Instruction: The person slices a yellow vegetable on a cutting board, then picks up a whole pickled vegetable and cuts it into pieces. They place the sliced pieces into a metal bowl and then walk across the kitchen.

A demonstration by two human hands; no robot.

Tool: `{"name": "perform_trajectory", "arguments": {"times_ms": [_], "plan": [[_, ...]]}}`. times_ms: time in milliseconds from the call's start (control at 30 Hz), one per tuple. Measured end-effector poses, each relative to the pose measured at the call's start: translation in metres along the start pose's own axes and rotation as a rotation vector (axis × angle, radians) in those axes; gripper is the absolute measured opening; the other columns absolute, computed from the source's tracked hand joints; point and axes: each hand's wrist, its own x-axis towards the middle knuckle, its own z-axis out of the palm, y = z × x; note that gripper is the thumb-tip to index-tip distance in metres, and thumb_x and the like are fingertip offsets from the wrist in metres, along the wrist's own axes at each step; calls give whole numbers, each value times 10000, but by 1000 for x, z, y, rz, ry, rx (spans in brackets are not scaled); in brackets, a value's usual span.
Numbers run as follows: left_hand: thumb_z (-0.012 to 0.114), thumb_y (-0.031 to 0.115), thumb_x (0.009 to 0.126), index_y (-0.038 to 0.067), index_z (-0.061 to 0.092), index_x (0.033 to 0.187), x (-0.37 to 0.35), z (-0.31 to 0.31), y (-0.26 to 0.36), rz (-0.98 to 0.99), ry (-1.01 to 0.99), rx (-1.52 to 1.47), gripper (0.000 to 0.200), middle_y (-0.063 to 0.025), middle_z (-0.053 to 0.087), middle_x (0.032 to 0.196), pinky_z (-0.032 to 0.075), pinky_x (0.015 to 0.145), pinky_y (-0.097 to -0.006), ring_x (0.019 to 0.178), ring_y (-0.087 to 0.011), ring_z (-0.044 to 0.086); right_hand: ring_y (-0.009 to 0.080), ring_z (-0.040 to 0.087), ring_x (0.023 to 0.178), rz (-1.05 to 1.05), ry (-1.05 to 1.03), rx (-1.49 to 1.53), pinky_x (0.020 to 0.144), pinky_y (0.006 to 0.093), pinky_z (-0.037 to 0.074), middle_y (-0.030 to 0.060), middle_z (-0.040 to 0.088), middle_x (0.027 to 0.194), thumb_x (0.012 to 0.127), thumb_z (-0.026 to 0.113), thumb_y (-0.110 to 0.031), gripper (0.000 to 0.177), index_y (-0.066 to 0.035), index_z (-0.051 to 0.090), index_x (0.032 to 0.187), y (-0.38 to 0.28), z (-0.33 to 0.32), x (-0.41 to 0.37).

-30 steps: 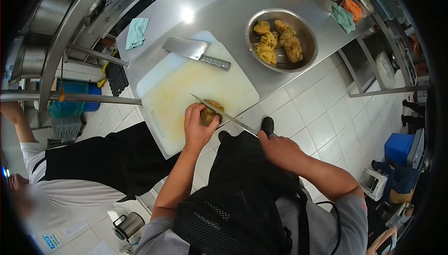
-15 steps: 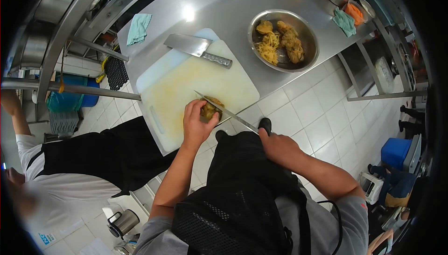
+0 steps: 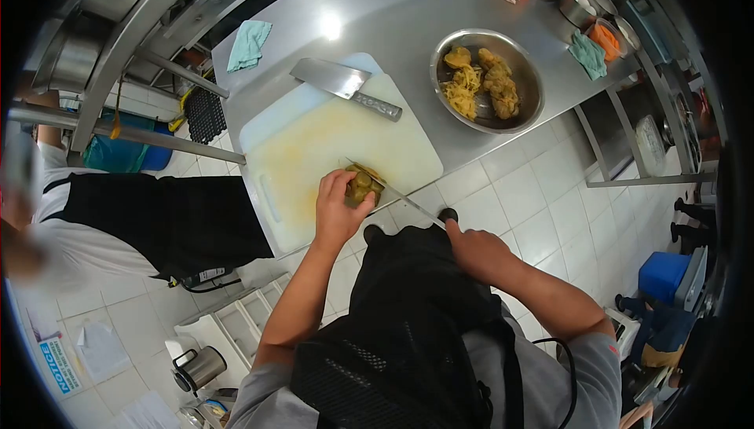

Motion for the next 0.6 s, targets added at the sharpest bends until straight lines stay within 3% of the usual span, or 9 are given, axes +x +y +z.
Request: {"name": "perform_trajectory", "arguments": {"times_ms": [67, 200, 300, 367, 400, 467, 600], "plan": [[845, 124, 736, 10, 632, 1142, 0, 0, 1, 8, 4, 5, 472, -164, 627, 1165, 532, 908, -398, 1063, -327, 616, 454, 690, 786, -84, 131, 30, 701, 536, 551, 264, 687, 816, 911, 490, -53, 295, 21, 450, 1194, 0, 8, 20], [844, 129, 740, 7, 630, 1148, -1, -2, 1, 25, 5, 34, 476, -166, 627, 1168, 530, 916, -399, 1072, -328, 615, 446, 692, 832, -120, 92, 52, 741, 532, 548, 270, 689, 845, 912, 482, -58, 316, 32, 445, 1213, -6, -2, 49], [840, 132, 745, 5, 631, 1149, 0, -1, 3, 5, -7, 49, 472, -165, 627, 1173, 526, 924, -398, 1078, -327, 617, 407, 693, 721, -146, 138, 118, 668, 505, 547, 266, 686, 847, 947, 475, -99, 283, 12, 445, 1206, 12, -5, 58], [842, 139, 752, 1, 639, 1137, -1, -2, 3, -9, -12, 11, 457, -170, 628, 1174, 522, 934, -396, 1088, -331, 615, 323, 643, 544, -170, -46, 497, 548, 442, 521, 200, 650, 745, 986, 498, -158, 221, -17, 466, 1153, 24, -19, 60], [842, 139, 752, 1, 639, 1137, -1, -3, 3, -3, -3, 12, 457, -170, 628, 1174, 522, 934, -396, 1088, -331, 615, 323, 643, 544, -174, -39, 490, 548, 442, 521, 200, 650, 745, 986, 498, -158, 221, -17, 466, 1153, 29, -18, 59], [844, 148, 771, 7, 654, 1131, 0, -6, 2, 17, -10, 33, 431, -153, 649, 1145, 528, 901, -378, 1027, -298, 641, 218, 545, 427, -185, -90, 681, 446, 371, 461, 106, 559, 636, 1004, 543, -200, 190, -34, 486, 1078, 39, -15, 61], [827, 169, 804, -13, 674, 1092, 9, -17, 2, -66, -36, -104, 373, -160, 672, 1073, 545, 852, -395, 971, -304, 653, 147, 513, 429, -123, -101, 805, 409, 319, 423, 55, 516, 608, 1002, 564, -177, 149, -40, 507, 1003, 39, -37, 35]]}}
